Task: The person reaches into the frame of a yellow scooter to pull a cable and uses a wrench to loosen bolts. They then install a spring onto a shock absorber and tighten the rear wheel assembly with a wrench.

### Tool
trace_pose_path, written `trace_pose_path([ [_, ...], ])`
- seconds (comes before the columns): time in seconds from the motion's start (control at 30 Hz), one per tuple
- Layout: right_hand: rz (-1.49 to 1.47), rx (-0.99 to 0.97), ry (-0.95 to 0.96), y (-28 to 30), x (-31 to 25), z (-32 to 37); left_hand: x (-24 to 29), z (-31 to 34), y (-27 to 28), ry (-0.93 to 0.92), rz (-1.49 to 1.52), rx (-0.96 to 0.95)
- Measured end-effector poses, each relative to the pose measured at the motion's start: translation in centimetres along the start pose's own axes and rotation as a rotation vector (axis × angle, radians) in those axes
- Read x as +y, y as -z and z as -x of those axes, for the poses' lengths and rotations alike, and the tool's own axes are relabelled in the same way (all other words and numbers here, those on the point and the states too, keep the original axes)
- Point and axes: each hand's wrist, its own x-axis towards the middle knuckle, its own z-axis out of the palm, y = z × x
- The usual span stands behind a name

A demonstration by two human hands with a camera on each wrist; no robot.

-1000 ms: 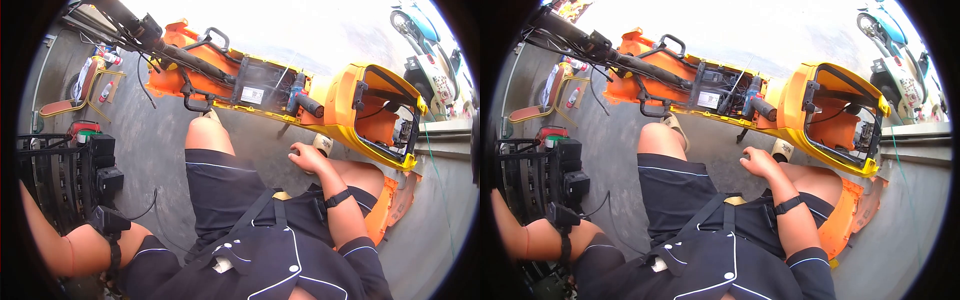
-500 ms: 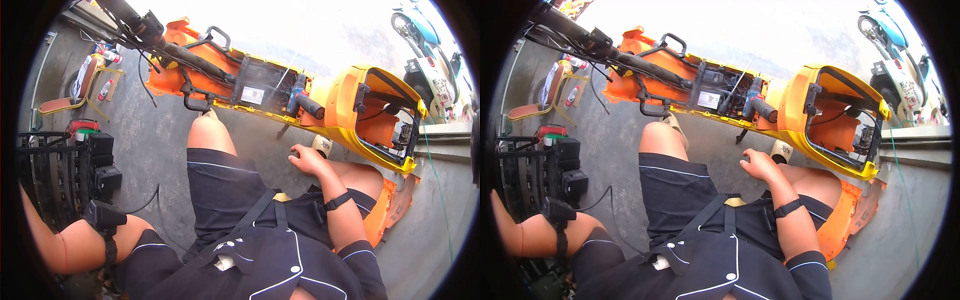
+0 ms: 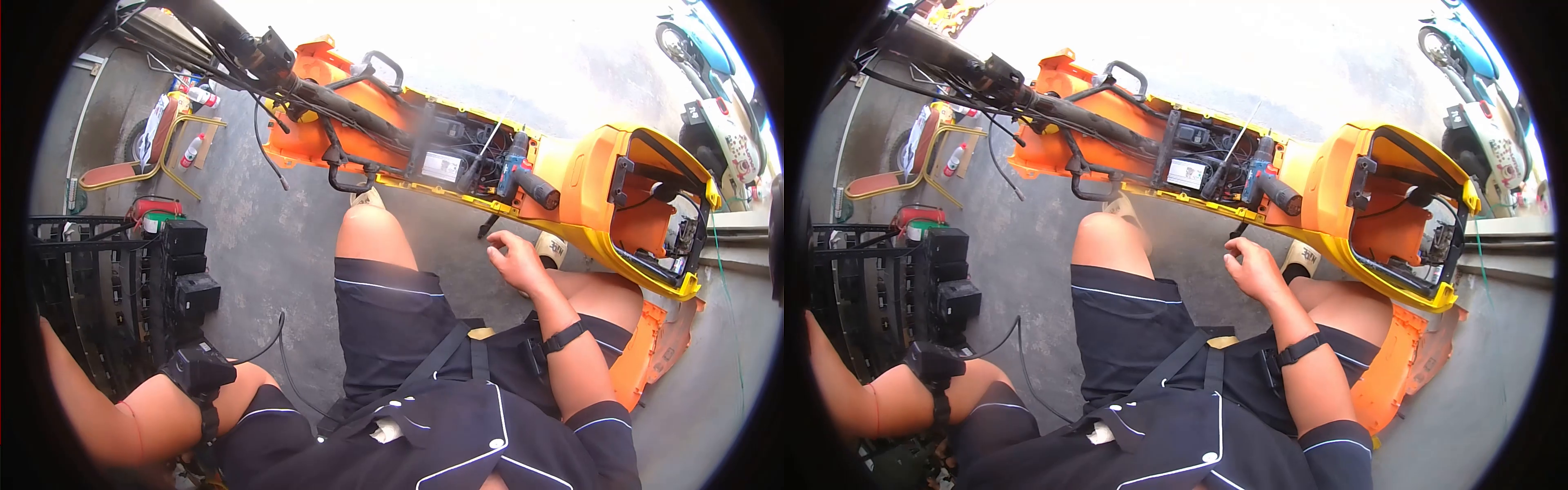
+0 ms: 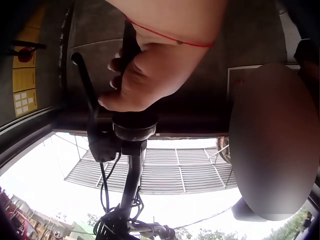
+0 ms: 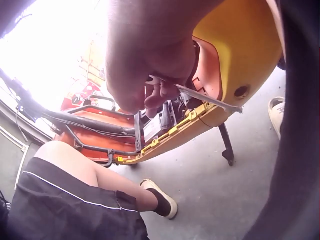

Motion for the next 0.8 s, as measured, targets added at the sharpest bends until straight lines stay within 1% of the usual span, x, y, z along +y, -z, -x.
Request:
trace_pose_path([
  [0.07,-0.267,0.04,-0.036,0.6,-0.7,-0.5,0.1,0.1,0.1,0.021,0.015,-0.013],
  [0.13,-0.795,0.008,-0.09,2.8,-2.9,-0.2,0.1,0.2,0.2,0.022,-0.014,-0.013],
  [0.2,-1.467,-0.205,0.101,6.1,-3.1,0.6,0.2,0.1,0.2,0.017,-0.049,-0.028],
  [0.27,-1.596,-0.085,0.278,7.3,-4.6,1.1,0.0,0.3,0.0,-0.014,-0.053,0.006],
  [0.3,-1.655,-0.051,0.171,7.8,-6.4,1.8,-0.1,0.3,0.1,-0.019,-0.042,-0.001],
  [0.33,-1.661,-0.049,0.171,7.1,-7.1,2.0,0.0,0.3,0.1,-0.022,-0.04,0.004],
  [0.4,-1.578,-0.497,-0.04,6.6,-7.8,2.6,0.2,0.3,0.1,0.005,-0.064,0.007],
  [0.47,-1.415,-0.896,-0.016,4.1,-5.5,1.6,0.0,0.3,0.0,-0.011,-0.051,0.012],
  [0.5,-1.466,-0.943,-0.109,3.0,-5.1,1.6,-0.1,0.3,-0.1,-0.034,-0.048,0.016],
  [0.53,-1.375,-0.858,-0.133,1.8,-5.0,1.6,-0.2,0.6,-0.2,-0.031,-0.045,0.013],
  [0.6,-1.049,-0.715,-0.265,0.2,-3.7,0.7,-0.2,1.0,-0.5,-0.019,0.05,0.084],
  [0.67,-0.756,-0.423,-0.539,-1.4,-2.3,0.2,-0.3,1.0,-0.6,-0.01,0.058,0.081],
  [0.7,-0.758,-0.412,-0.544,-1.3,-1.8,-0.2,-0.3,1.0,-0.7,0.001,0.054,0.074],
  [0.77,-0.449,-0.231,-0.661,-0.7,-1.1,-0.7,-0.3,1.2,-0.8,0.009,0.058,0.075],
  [0.8,-0.443,-0.227,-0.662,-0.4,-0.9,-0.7,-0.3,1.2,-0.8,0.016,0.051,0.081],
])
